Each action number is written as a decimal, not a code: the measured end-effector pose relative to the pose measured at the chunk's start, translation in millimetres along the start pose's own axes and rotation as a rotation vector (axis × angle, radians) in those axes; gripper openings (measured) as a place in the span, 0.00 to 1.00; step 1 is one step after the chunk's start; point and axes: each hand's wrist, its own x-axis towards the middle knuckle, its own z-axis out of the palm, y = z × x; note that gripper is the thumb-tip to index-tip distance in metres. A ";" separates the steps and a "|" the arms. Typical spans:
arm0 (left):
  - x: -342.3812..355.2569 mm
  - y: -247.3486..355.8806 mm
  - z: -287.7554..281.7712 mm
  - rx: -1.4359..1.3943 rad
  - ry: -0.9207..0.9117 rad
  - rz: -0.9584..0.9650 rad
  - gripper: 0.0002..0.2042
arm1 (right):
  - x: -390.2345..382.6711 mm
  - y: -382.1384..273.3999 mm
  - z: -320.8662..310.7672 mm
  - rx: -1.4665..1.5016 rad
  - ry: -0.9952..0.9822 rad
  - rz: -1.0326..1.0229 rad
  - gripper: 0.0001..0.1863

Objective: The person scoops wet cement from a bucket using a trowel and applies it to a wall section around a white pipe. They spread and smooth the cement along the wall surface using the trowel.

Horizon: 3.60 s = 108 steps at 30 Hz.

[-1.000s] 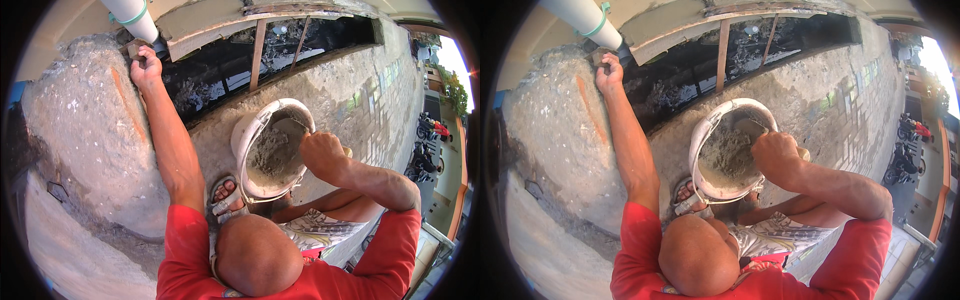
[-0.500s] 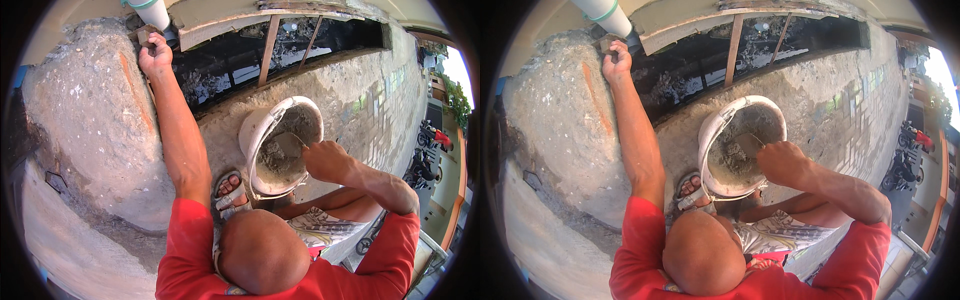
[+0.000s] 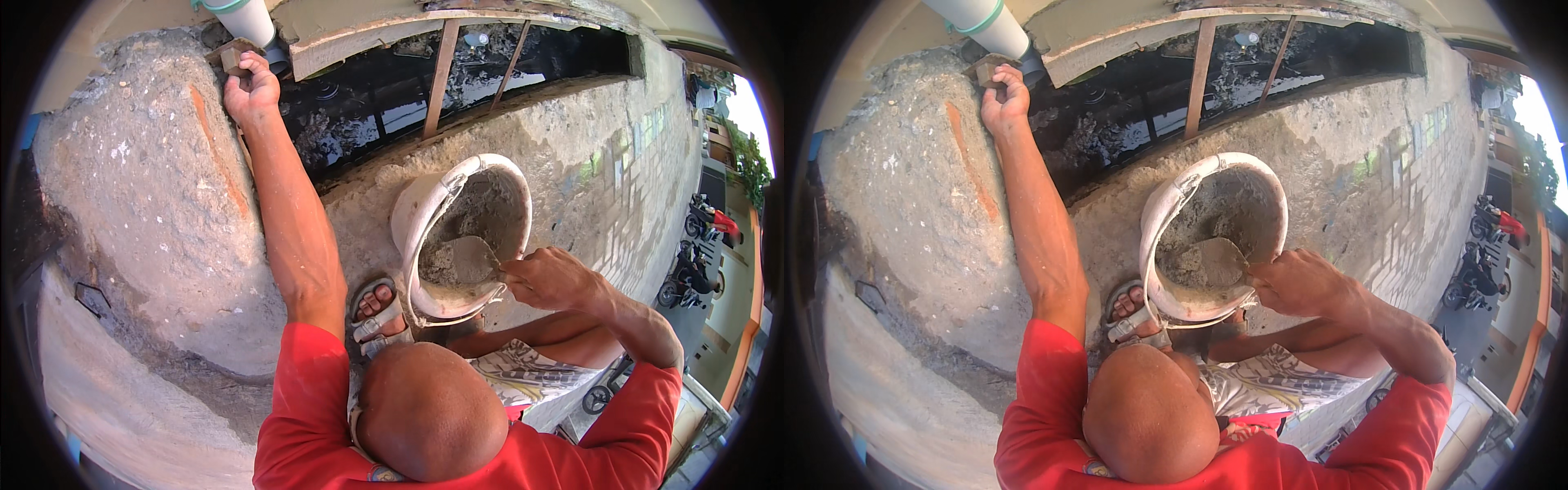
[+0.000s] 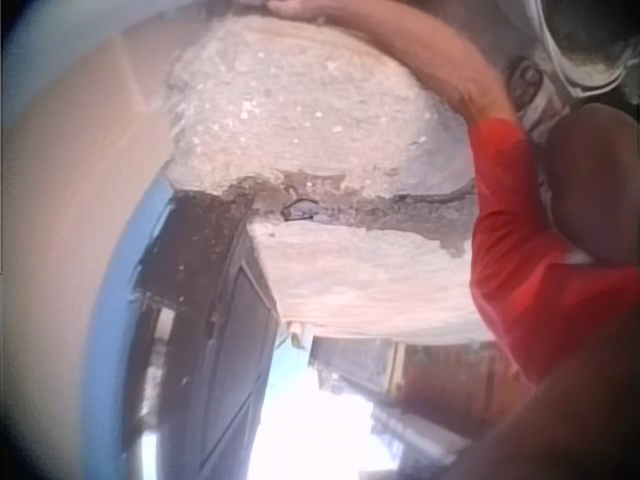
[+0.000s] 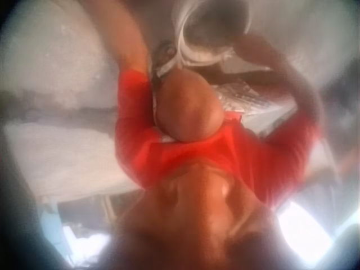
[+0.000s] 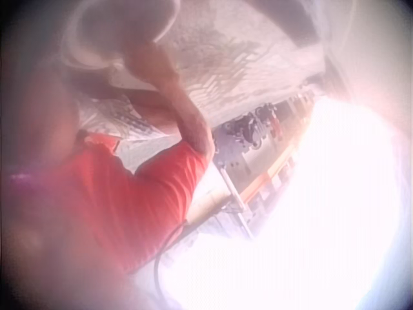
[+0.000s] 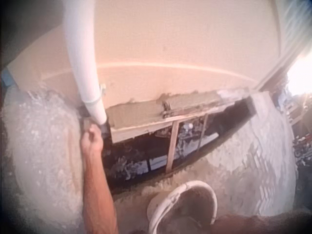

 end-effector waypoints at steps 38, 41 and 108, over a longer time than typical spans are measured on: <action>-10.5 -29.9 -20.1 0.030 -0.007 0.271 0.13 | 247.0 -126.2 -269.7 0.920 -0.104 -0.296 0.23; -9.6 -30.3 -18.5 0.025 0.023 0.249 0.13 | 231.6 -133.9 -269.6 0.797 -0.007 -0.268 0.22; 27.6 -38.0 -42.4 -0.061 -0.007 0.283 0.15 | 184.0 -304.6 -239.5 -1.893 0.448 -0.198 0.04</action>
